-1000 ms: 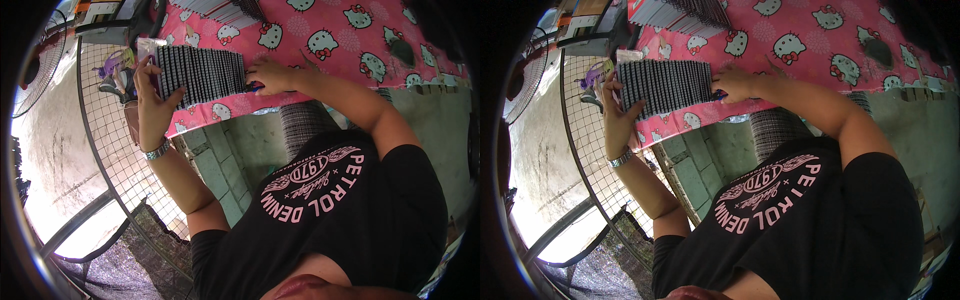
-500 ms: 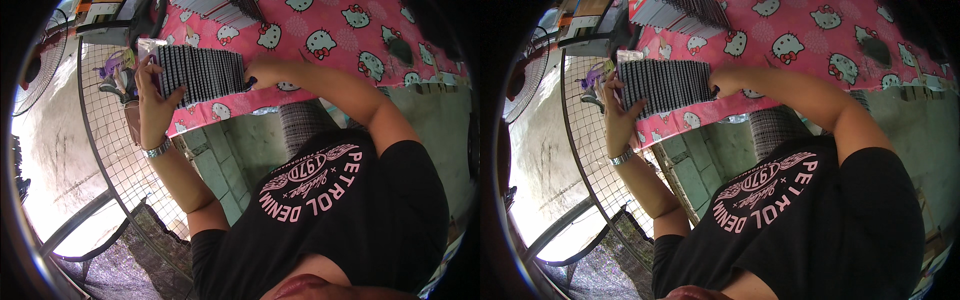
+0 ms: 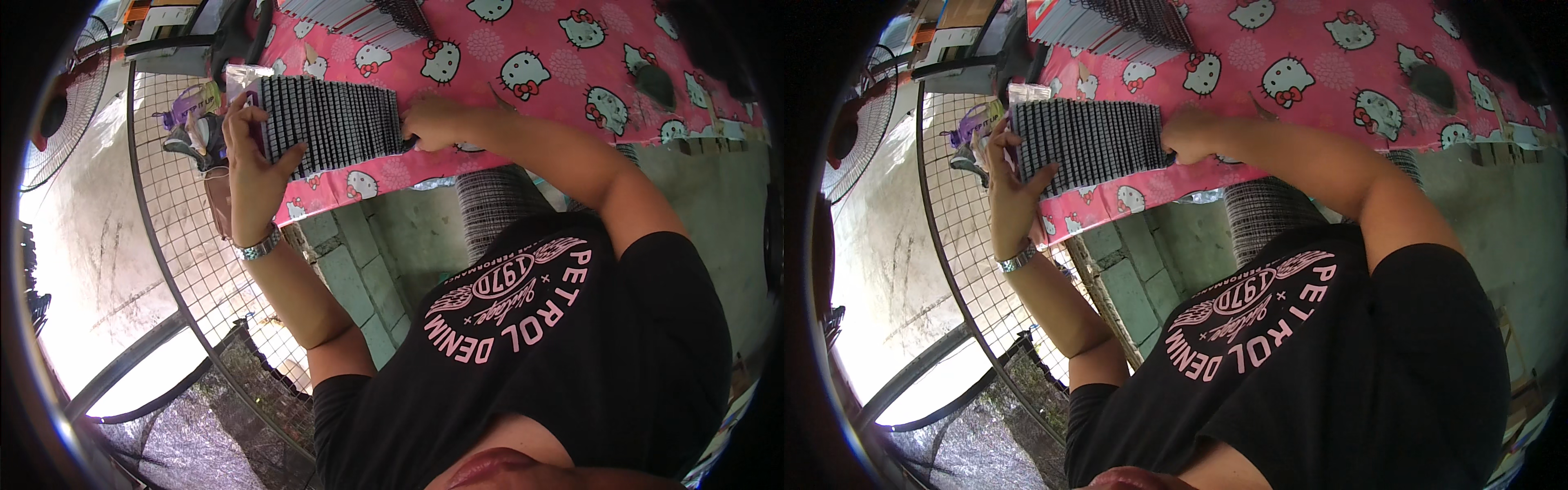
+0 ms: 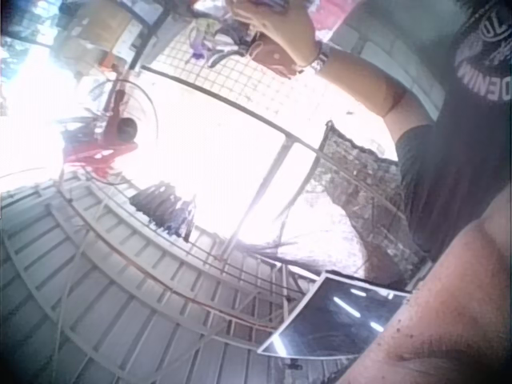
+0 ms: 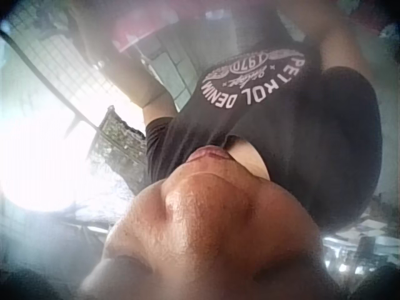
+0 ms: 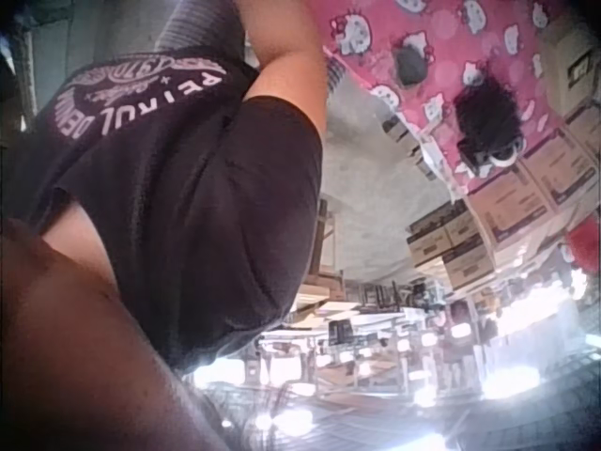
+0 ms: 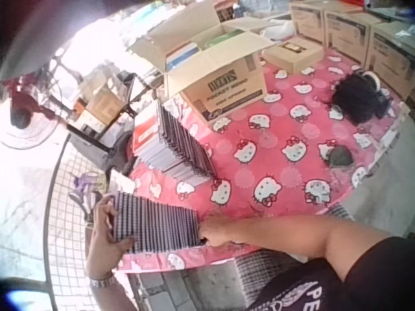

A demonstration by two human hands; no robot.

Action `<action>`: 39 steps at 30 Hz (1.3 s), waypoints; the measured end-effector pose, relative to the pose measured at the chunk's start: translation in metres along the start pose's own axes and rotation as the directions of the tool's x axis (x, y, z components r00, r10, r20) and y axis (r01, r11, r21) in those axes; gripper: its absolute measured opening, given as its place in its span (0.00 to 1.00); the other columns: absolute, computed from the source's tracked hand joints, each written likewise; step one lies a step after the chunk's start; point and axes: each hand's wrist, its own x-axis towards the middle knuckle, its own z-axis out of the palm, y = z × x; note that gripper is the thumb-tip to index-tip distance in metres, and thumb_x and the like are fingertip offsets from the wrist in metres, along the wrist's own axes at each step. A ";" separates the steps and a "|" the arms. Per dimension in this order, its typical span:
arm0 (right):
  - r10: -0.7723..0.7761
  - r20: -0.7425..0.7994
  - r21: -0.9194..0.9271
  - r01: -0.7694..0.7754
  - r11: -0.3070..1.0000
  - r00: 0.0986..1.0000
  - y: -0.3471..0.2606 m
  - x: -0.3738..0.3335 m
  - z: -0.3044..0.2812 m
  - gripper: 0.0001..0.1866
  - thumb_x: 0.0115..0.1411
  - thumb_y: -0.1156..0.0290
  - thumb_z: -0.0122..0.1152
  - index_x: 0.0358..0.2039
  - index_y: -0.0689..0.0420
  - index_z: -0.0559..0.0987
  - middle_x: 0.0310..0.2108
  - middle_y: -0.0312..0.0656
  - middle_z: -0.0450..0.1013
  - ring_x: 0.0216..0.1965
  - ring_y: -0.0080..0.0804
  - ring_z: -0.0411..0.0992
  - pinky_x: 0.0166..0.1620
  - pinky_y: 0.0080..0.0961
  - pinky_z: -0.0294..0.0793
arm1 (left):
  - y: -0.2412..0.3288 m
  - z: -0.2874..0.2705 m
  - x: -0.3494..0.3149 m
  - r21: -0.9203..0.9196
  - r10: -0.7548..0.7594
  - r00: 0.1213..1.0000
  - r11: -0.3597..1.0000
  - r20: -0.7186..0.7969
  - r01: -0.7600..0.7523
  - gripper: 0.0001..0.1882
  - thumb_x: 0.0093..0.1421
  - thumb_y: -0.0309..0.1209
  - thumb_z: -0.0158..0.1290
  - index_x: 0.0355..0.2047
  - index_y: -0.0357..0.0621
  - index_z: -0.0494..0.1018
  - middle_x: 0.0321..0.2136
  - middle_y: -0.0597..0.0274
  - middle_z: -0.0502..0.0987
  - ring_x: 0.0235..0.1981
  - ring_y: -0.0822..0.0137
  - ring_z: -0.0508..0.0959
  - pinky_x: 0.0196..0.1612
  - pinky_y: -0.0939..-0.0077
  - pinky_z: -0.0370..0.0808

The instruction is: The person applies plastic spiral binding to notepads by hand, inserting the coils into the pre-punched holes of each stack of pages and then placing the finished notepads into a larger stack.

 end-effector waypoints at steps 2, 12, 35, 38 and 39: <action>0.233 0.335 0.082 -0.274 0.958 0.913 0.006 0.029 -0.004 0.11 0.46 0.63 0.65 0.31 0.52 0.83 0.32 0.42 0.78 0.38 0.43 0.76 0.45 0.49 0.73 | 0.007 0.001 0.010 0.008 0.033 0.999 0.999 0.009 -0.033 0.32 0.40 0.20 0.66 0.45 0.44 0.62 0.58 0.48 0.61 0.59 0.50 0.64 0.59 0.60 0.63; 0.072 -0.059 -0.030 -0.074 0.997 0.996 -0.005 -0.017 -0.006 0.17 0.45 0.57 0.67 0.36 0.50 0.83 0.39 0.41 0.77 0.52 0.45 0.70 0.54 0.49 0.67 | 0.000 -0.002 0.001 0.044 -0.016 0.999 0.999 0.029 0.015 0.30 0.43 0.17 0.61 0.45 0.45 0.59 0.63 0.50 0.57 0.64 0.56 0.58 0.61 0.65 0.61; 0.179 -0.472 0.062 -0.170 0.983 0.863 -0.009 -0.021 -0.013 0.24 0.56 0.56 0.62 0.42 0.66 0.78 0.43 0.56 0.73 0.45 0.52 0.71 0.52 0.43 0.68 | -0.050 0.117 -0.110 -0.898 -0.816 0.467 0.429 -0.340 0.095 0.20 0.69 0.41 0.40 0.51 0.38 0.64 0.49 0.55 0.70 0.50 0.63 0.69 0.53 0.67 0.67; 0.454 -0.399 0.676 -0.079 0.733 0.797 -0.035 0.003 0.006 0.35 0.59 0.49 0.58 0.55 0.68 0.69 0.46 0.57 0.71 0.52 0.53 0.67 0.58 0.41 0.63 | -0.067 0.186 -0.120 -0.982 -0.930 0.323 -0.139 0.173 0.127 0.26 0.64 0.54 0.41 0.54 0.52 0.60 0.44 0.57 0.67 0.46 0.58 0.70 0.50 0.49 0.70; 0.542 -0.260 0.822 -0.111 0.559 0.799 -0.037 0.011 0.018 0.37 0.60 0.47 0.56 0.58 0.68 0.66 0.48 0.58 0.70 0.53 0.54 0.66 0.58 0.41 0.62 | -0.069 0.196 -0.113 -0.969 -0.913 0.324 -0.239 0.248 0.067 0.28 0.63 0.57 0.42 0.53 0.51 0.59 0.42 0.59 0.67 0.42 0.59 0.70 0.49 0.51 0.72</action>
